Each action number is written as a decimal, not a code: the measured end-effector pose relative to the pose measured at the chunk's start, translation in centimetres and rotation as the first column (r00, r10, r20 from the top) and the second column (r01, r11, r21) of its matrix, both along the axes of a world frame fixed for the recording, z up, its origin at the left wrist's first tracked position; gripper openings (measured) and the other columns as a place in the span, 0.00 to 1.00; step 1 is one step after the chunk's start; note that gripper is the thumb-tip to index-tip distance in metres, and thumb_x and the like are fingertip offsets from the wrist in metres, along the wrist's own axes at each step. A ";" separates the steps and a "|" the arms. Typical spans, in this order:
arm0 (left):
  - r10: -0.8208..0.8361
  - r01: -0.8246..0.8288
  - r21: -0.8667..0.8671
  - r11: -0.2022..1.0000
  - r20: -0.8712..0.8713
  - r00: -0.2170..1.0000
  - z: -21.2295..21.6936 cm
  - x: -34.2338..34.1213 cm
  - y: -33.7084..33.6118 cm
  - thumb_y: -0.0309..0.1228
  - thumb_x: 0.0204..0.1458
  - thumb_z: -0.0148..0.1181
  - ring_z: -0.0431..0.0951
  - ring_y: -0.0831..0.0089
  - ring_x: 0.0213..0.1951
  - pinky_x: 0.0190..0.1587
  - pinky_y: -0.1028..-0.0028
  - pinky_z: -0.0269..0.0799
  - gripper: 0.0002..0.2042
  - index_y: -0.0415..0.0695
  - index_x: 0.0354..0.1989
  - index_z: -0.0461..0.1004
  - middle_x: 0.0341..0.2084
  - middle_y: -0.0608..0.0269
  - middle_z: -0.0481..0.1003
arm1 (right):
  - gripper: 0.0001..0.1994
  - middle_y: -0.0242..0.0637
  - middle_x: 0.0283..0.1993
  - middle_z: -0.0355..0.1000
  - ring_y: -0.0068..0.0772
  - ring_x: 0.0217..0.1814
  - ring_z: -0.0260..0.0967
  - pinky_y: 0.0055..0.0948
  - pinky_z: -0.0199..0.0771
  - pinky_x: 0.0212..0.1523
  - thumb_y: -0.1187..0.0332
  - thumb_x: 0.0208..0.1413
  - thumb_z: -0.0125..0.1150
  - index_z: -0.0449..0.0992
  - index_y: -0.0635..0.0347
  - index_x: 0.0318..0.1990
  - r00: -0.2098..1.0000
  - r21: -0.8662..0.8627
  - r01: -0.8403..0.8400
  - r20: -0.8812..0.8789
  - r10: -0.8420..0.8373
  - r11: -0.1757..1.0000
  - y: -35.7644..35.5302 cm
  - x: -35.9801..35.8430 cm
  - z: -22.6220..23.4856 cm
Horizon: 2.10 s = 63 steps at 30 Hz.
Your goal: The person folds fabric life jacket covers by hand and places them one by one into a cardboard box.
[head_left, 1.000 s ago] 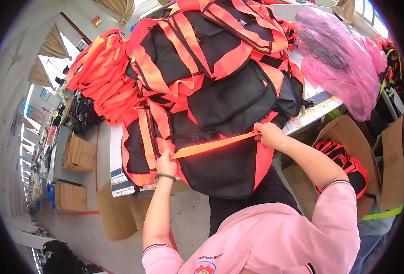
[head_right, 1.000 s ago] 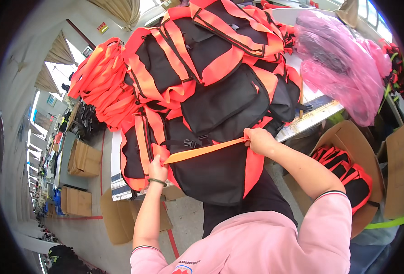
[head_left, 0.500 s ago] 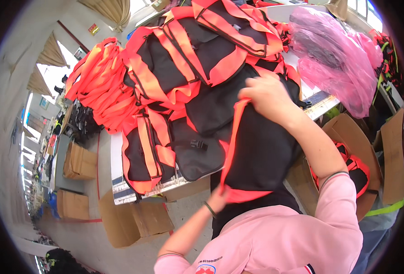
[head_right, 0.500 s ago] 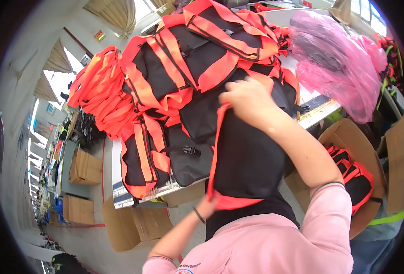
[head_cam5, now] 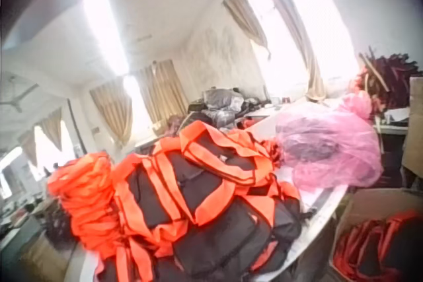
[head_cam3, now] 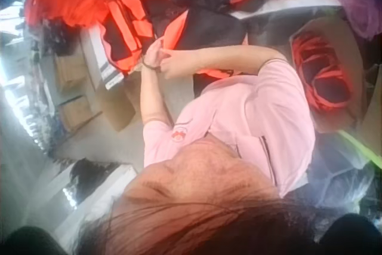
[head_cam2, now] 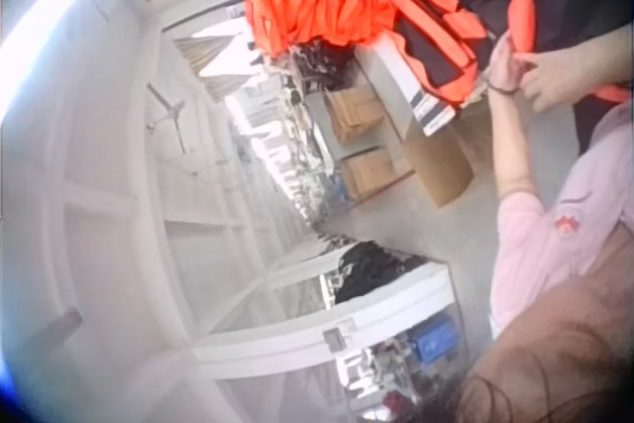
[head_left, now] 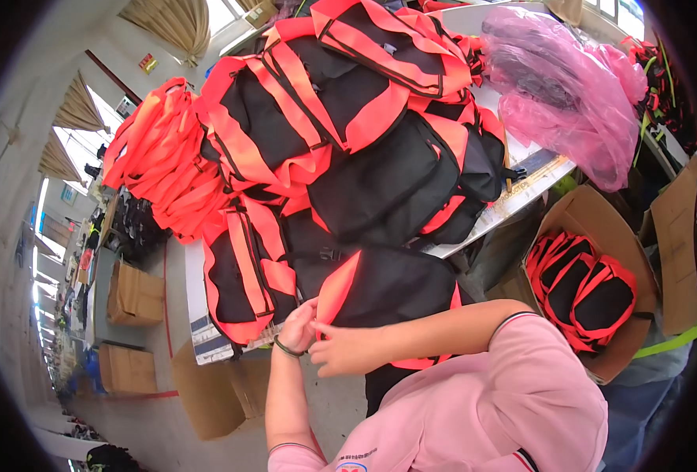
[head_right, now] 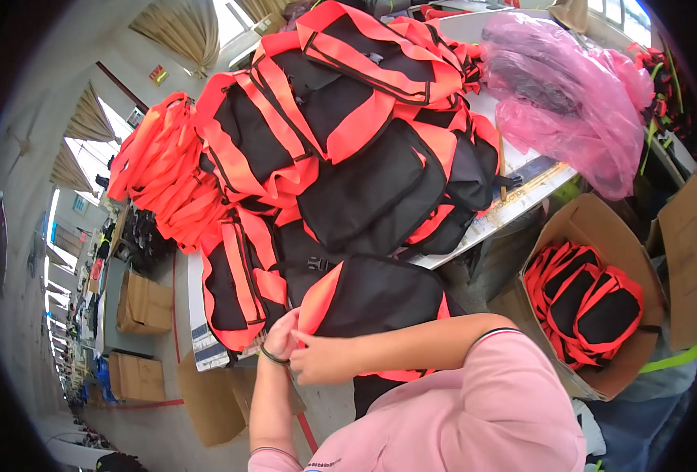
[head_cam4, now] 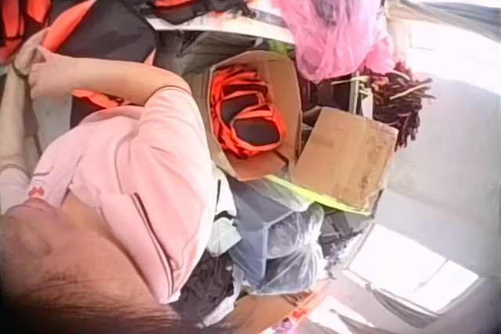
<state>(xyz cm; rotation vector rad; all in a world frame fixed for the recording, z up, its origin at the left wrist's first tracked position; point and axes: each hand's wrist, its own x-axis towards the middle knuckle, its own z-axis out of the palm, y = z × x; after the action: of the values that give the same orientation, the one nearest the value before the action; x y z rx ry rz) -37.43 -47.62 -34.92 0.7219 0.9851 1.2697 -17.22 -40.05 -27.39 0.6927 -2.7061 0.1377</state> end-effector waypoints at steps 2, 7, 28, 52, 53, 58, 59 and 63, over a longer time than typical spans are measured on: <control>-0.085 0.084 -0.137 0.987 -0.001 0.996 0.3 -0.7 0.2 0.50 0.60 0.39 0.70 0.68 0.53 0.56 0.66 0.62 0.28 0.35 0.56 0.62 0.52 0.55 0.69 | 0.06 0.29 0.37 0.71 0.33 0.46 0.67 0.44 0.61 0.52 0.65 0.45 0.59 0.78 0.50 0.32 0.987 -0.474 0.061 -0.101 -0.123 0.879 3.4 2.7 0.8; -0.476 0.217 -0.550 0.806 -0.386 0.791 2.4 -2.2 3.5 0.66 0.54 0.27 0.78 0.70 0.36 0.42 0.71 0.68 0.40 0.39 0.48 0.71 0.32 0.58 0.78 | 0.12 0.44 0.37 0.73 0.45 0.40 0.71 0.40 0.72 0.39 0.61 0.52 0.53 0.77 0.60 0.33 0.294 -0.434 0.893 0.369 -0.882 0.116 13.6 12.7 -4.4; -0.264 0.217 -0.344 0.914 -0.094 0.960 6.1 6.1 3.8 0.22 0.52 0.55 0.73 0.74 0.47 0.52 0.73 0.68 0.17 0.39 0.51 0.65 0.47 0.62 0.71 | 0.37 0.38 0.65 0.56 0.38 0.67 0.51 0.39 0.48 0.67 0.37 0.56 0.37 0.57 0.55 0.63 0.913 -0.335 0.408 0.155 0.378 -0.849 9.8 15.5 -11.0; -0.314 0.337 -0.043 0.940 0.269 0.910 8.7 6.0 1.1 0.36 0.45 0.66 0.74 0.68 0.49 0.53 0.70 0.68 0.31 0.33 0.56 0.62 0.49 0.55 0.72 | 0.20 0.30 0.49 0.71 0.23 0.51 0.66 0.28 0.63 0.57 0.68 0.51 0.63 0.70 0.64 0.51 0.779 -0.675 0.614 0.432 0.454 -0.410 16.5 17.0 -0.1; -0.363 0.385 -0.024 0.923 0.285 0.887 8.7 6.0 1.0 0.36 0.43 0.69 0.73 0.69 0.50 0.53 0.70 0.68 0.35 0.33 0.57 0.60 0.49 0.55 0.71 | 0.20 0.30 0.49 0.71 0.23 0.50 0.67 0.28 0.64 0.56 0.67 0.51 0.63 0.70 0.65 0.51 0.785 -0.641 0.605 0.384 0.486 -0.472 16.4 16.5 -0.1; -0.319 0.347 -0.099 0.933 0.222 0.921 8.1 6.6 -0.3 0.28 0.38 0.70 0.75 0.70 0.46 0.51 0.70 0.69 0.31 0.35 0.54 0.66 0.45 0.58 0.74 | 0.17 0.32 0.37 0.73 0.22 0.42 0.69 0.27 0.69 0.42 0.65 0.47 0.67 0.71 0.61 0.43 0.673 -0.685 0.729 0.716 0.183 -0.002 17.4 14.9 0.1; -0.327 0.355 -0.099 0.929 0.223 0.918 7.4 6.8 -0.3 0.28 0.38 0.70 0.75 0.70 0.46 0.51 0.70 0.69 0.31 0.35 0.54 0.66 0.45 0.58 0.74 | 0.16 0.34 0.31 0.72 0.22 0.36 0.70 0.27 0.70 0.35 0.66 0.44 0.69 0.71 0.61 0.39 0.561 -0.507 0.815 0.812 -0.162 0.280 18.0 14.8 0.0; -0.352 0.353 -0.255 0.900 0.050 0.935 6.9 8.9 -1.0 0.23 0.41 0.66 0.76 0.76 0.37 0.41 0.75 0.71 0.20 0.38 0.46 0.72 0.38 0.65 0.75 | 0.15 0.46 0.22 0.70 0.44 0.28 0.72 0.38 0.70 0.28 0.62 0.44 0.65 0.67 0.60 0.33 0.485 -0.222 0.874 0.350 -0.802 0.432 17.6 12.2 -3.1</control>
<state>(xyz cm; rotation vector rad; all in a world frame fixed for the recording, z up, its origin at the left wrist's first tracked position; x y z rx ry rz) -28.57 -48.67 -28.01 0.6562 0.9463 0.8061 -5.06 -22.46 -30.54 -0.8953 -2.7140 0.4626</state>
